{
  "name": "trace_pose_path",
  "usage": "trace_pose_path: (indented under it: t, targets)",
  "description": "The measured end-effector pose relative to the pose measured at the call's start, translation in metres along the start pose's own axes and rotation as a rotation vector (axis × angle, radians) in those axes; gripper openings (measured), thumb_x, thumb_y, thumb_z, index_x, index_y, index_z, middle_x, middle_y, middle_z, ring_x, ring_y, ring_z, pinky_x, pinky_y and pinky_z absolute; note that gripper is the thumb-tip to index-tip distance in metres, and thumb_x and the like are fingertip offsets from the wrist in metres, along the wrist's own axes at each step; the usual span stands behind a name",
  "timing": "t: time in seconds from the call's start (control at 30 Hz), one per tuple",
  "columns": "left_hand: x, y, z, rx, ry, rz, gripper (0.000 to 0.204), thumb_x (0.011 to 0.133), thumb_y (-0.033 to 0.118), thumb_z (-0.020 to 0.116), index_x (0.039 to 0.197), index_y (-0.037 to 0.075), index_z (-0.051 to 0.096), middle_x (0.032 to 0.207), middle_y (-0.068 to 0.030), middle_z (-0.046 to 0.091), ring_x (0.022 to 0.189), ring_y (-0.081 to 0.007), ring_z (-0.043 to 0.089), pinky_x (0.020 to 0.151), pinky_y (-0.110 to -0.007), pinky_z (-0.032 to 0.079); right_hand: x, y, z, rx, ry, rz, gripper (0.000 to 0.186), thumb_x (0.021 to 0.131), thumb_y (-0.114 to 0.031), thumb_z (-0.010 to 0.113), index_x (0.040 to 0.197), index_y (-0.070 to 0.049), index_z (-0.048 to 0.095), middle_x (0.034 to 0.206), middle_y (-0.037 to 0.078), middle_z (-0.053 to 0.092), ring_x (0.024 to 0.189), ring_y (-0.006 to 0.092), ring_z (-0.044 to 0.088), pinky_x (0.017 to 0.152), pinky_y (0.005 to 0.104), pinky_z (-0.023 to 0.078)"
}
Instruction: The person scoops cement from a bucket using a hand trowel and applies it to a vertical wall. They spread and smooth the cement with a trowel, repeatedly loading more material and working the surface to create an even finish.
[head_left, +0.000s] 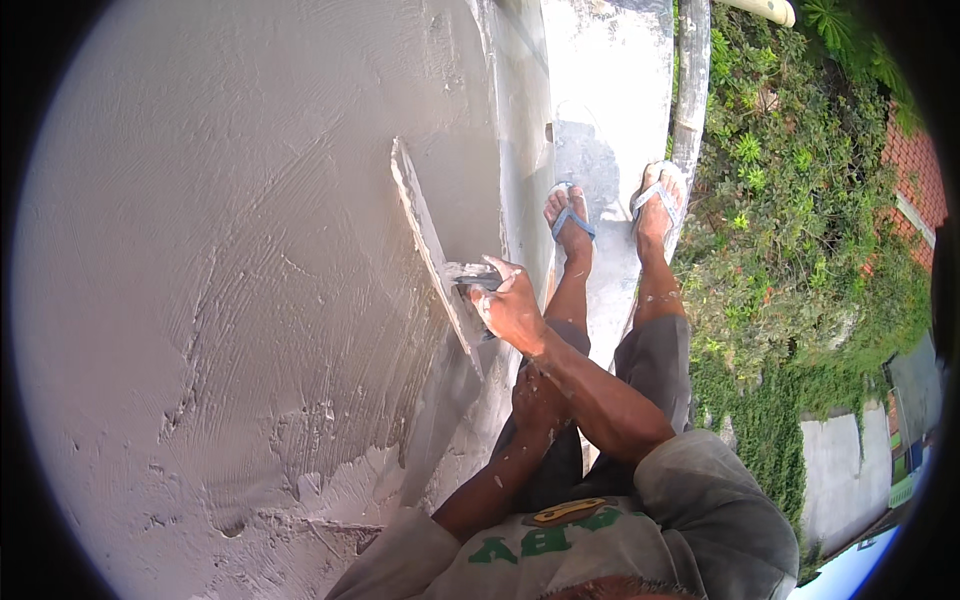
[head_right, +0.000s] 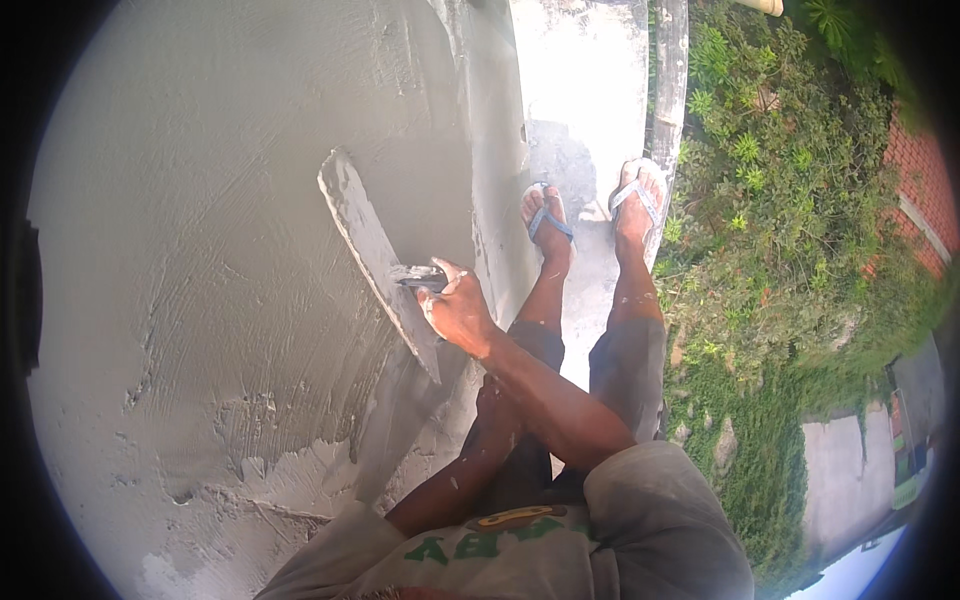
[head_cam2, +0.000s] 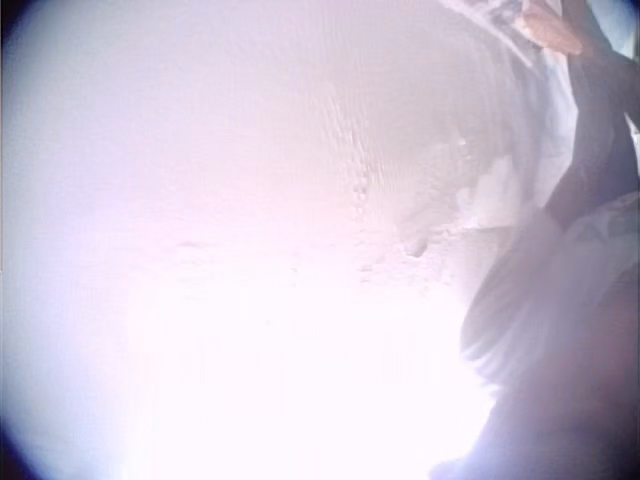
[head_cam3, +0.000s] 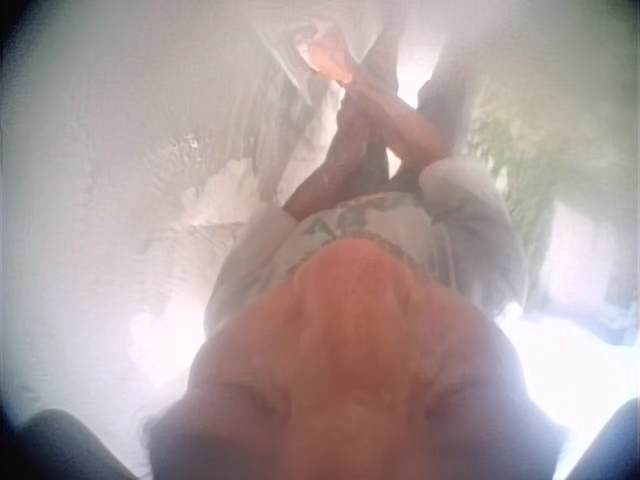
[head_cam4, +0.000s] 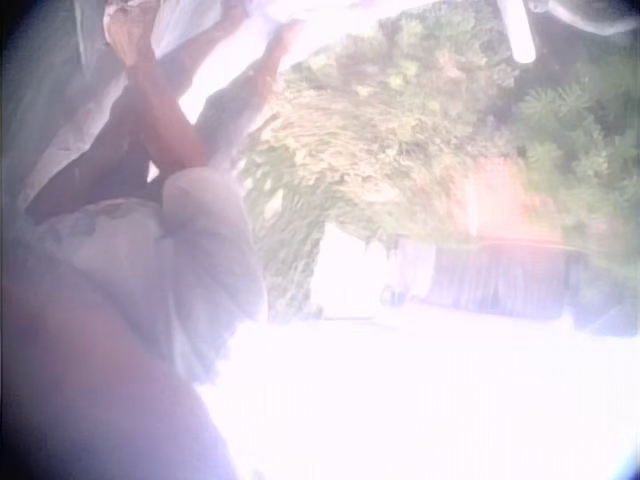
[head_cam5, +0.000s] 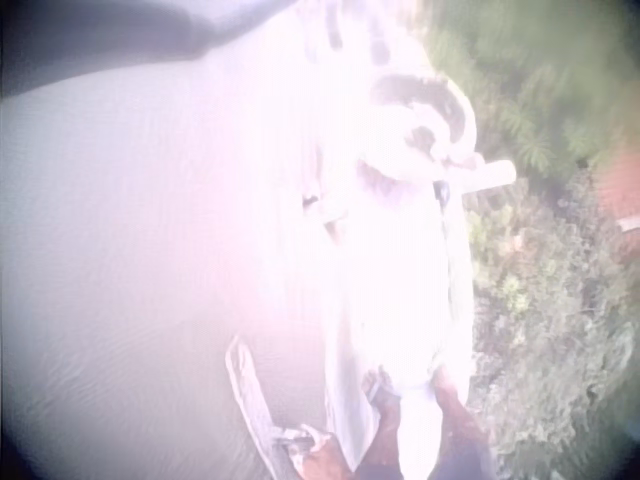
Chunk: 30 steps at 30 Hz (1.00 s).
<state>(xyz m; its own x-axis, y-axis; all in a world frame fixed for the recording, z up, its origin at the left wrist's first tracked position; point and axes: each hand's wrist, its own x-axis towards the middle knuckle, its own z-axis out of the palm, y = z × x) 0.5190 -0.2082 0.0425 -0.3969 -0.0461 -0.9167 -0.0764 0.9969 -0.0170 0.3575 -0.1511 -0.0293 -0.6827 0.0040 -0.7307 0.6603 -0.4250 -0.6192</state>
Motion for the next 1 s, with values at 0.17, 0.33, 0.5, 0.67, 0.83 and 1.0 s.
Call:
trace_pose_path:
  t: [0.17,0.33,0.5,0.67,0.83,1.0]
  targets:
    - [-0.002,0.033,-0.030,0.076,0.077,-0.079,0.037,0.085,0.035,0.058,0.113,0.010,0.058,0.125,-0.0123,0.053,0.118,-0.0308,0.050,0.098,-0.046,0.040,-0.099,-0.112,0.021,-0.153,-0.258,-0.108,0.038,0.066,0.000,0.068,0.101,0.006,0.053,0.079,0.018,0.058,0.070,0.0276,0.061,0.066,0.0329,0.048]
    - [0.001,0.036,-0.047,0.046,0.006,-0.061,0.038,0.086,0.036,0.058,0.112,0.009,0.059,0.122,-0.0131,0.054,0.115,-0.0314,0.051,0.097,-0.045,0.042,-0.140,-0.139,0.028,-0.099,-0.393,-0.334,0.039,0.064,-0.005,0.071,0.098,0.003,0.054,0.082,0.018,0.057,0.069,0.0328,0.060,0.063,0.0354,0.048]
    - [0.006,0.024,-0.023,0.030,0.062,-0.037,0.038,0.086,0.036,0.057,0.112,0.009,0.058,0.122,-0.0137,0.054,0.115,-0.0318,0.051,0.097,-0.045,0.042,-0.089,-0.080,-0.012,0.459,-0.449,0.087,0.042,0.079,-0.001,0.060,0.119,0.004,0.051,0.094,0.013,0.062,0.076,0.0194,0.062,0.067,0.0273,0.049]
    - [0.001,0.052,-0.065,-0.010,-0.190,-0.104,0.040,0.087,0.035,0.056,0.115,0.006,0.056,0.128,-0.0180,0.050,0.119,-0.0345,0.048,0.097,-0.046,0.041,0.063,0.089,-0.079,0.662,0.420,0.124,0.026,0.088,-0.013,0.054,0.108,0.003,0.061,0.082,0.005,0.062,0.073,0.0143,0.060,0.061,0.0259,0.047]
    - [0.001,0.041,-0.047,0.013,-0.063,-0.088,0.041,0.087,0.035,0.056,0.116,0.005,0.056,0.129,-0.0216,0.049,0.118,-0.0370,0.048,0.098,-0.045,0.042,0.109,0.032,-0.049,0.495,0.020,0.401,0.012,0.082,-0.008,0.061,0.074,0.001,0.057,0.061,0.003,0.050,0.045,0.0160,0.049,0.041,0.0341,0.040]
    - [0.002,0.036,-0.027,0.113,0.043,0.012,0.045,0.086,0.035,0.058,0.117,0.004,0.056,0.127,-0.0228,0.049,0.117,-0.0384,0.049,0.099,-0.044,0.042,0.106,-0.045,-0.019,0.509,0.123,0.387,0.013,0.075,-0.007,0.066,0.069,0.002,0.058,0.056,0.003,0.049,0.040,0.0126,0.042,0.038,0.0304,0.036]
